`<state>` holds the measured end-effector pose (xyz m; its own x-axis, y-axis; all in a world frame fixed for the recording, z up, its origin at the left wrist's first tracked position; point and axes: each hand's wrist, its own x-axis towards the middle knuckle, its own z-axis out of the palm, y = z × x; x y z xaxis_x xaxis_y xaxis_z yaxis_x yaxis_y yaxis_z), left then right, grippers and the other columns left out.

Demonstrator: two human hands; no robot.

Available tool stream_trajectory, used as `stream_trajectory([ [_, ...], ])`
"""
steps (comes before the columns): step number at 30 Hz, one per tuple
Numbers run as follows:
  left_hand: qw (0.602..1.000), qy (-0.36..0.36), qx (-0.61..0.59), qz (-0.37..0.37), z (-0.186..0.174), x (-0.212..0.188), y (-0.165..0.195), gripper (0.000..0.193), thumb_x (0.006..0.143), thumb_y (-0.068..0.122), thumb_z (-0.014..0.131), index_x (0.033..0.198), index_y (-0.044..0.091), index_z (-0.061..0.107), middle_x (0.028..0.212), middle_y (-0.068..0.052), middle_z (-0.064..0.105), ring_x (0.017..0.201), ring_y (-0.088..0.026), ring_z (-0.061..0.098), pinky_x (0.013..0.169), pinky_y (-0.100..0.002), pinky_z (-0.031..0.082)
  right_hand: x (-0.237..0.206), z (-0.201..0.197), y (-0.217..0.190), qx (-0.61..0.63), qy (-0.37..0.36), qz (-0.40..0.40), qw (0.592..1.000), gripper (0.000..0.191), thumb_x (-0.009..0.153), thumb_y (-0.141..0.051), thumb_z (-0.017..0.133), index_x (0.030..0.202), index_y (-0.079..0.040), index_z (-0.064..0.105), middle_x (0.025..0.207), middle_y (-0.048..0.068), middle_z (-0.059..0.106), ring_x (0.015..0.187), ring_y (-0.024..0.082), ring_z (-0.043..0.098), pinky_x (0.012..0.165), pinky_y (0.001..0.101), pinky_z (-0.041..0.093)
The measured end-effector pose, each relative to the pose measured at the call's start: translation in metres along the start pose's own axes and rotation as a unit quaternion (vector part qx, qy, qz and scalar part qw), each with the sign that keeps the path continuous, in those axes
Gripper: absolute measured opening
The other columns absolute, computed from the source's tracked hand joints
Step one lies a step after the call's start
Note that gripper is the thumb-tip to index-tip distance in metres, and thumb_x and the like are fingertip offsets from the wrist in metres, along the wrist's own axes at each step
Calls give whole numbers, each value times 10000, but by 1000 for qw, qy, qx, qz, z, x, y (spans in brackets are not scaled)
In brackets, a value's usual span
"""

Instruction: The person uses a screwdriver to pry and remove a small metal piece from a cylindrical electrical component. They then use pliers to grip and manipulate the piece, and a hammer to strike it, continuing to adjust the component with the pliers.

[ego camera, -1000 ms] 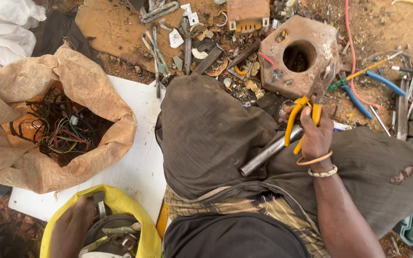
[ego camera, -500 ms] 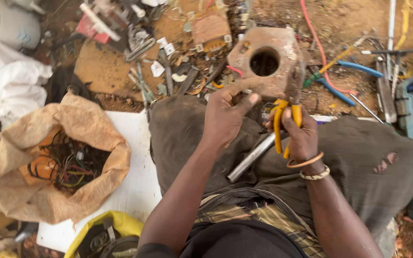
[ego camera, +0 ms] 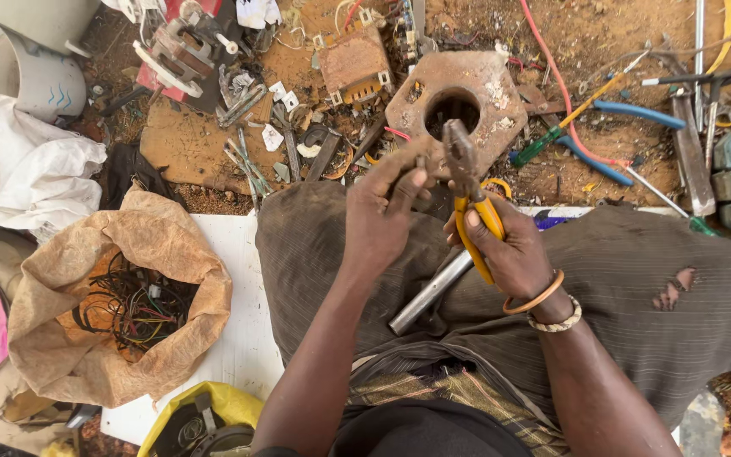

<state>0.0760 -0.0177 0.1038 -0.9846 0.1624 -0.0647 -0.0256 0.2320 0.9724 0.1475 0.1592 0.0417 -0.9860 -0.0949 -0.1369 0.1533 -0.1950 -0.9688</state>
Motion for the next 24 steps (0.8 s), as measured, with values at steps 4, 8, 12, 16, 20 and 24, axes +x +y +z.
stream_trajectory([
  [4, 998, 19, 50, 15, -8, 5, 8, 261, 1005, 145, 675, 1262, 105, 690, 1023, -17, 789, 797, -83, 702, 700, -251, 611, -1, 0, -8, -158, 1, 10, 987, 360, 1054, -293, 587, 1327, -66, 648, 971, 56, 771, 915, 134, 728, 811, 313, 573],
  [8, 993, 33, 88, 67, -18, 2, 20, 246, 1044, 97, 660, 1285, 80, 705, 1035, -54, 764, 877, -92, 709, 780, -260, 596, 1, 2, -15, -237, 2, 62, 969, 524, 991, -336, 592, 1478, -148, 550, 987, 27, 799, 863, 133, 724, 776, 329, 557],
  [12, 982, 38, 157, 99, -25, 0, 31, 254, 1025, 74, 666, 1274, 82, 711, 1072, -85, 778, 917, -128, 747, 812, -281, 589, 3, 5, -18, -247, -31, 23, 968, 543, 1012, -360, 580, 1507, -150, 506, 1048, 51, 784, 944, 172, 736, 820, 354, 561],
  [16, 982, 26, 166, 81, -28, -3, 36, 263, 1030, 55, 635, 1280, 102, 697, 1120, -91, 768, 958, -164, 777, 825, -301, 612, 2, 7, -17, -292, -35, 5, 956, 531, 1015, -367, 591, 1500, -166, 514, 1078, 109, 760, 961, 260, 733, 813, 407, 553],
  [20, 964, 34, 232, 127, -33, -6, 37, 314, 991, 13, 648, 1290, 94, 701, 1157, -118, 754, 1010, -222, 767, 847, -344, 593, 1, 6, -15, -331, -28, -36, 943, 557, 1005, -379, 601, 1515, -168, 518, 1009, 160, 717, 899, 327, 699, 773, 435, 534],
  [24, 951, 27, 280, 132, -36, -6, 37, 351, 949, -5, 648, 1283, 87, 707, 1156, -128, 752, 972, -255, 756, 824, -358, 585, 0, 6, -12, -307, -33, -30, 951, 537, 1018, -390, 593, 1499, -165, 523, 902, 115, 707, 843, 259, 705, 761, 403, 531],
])
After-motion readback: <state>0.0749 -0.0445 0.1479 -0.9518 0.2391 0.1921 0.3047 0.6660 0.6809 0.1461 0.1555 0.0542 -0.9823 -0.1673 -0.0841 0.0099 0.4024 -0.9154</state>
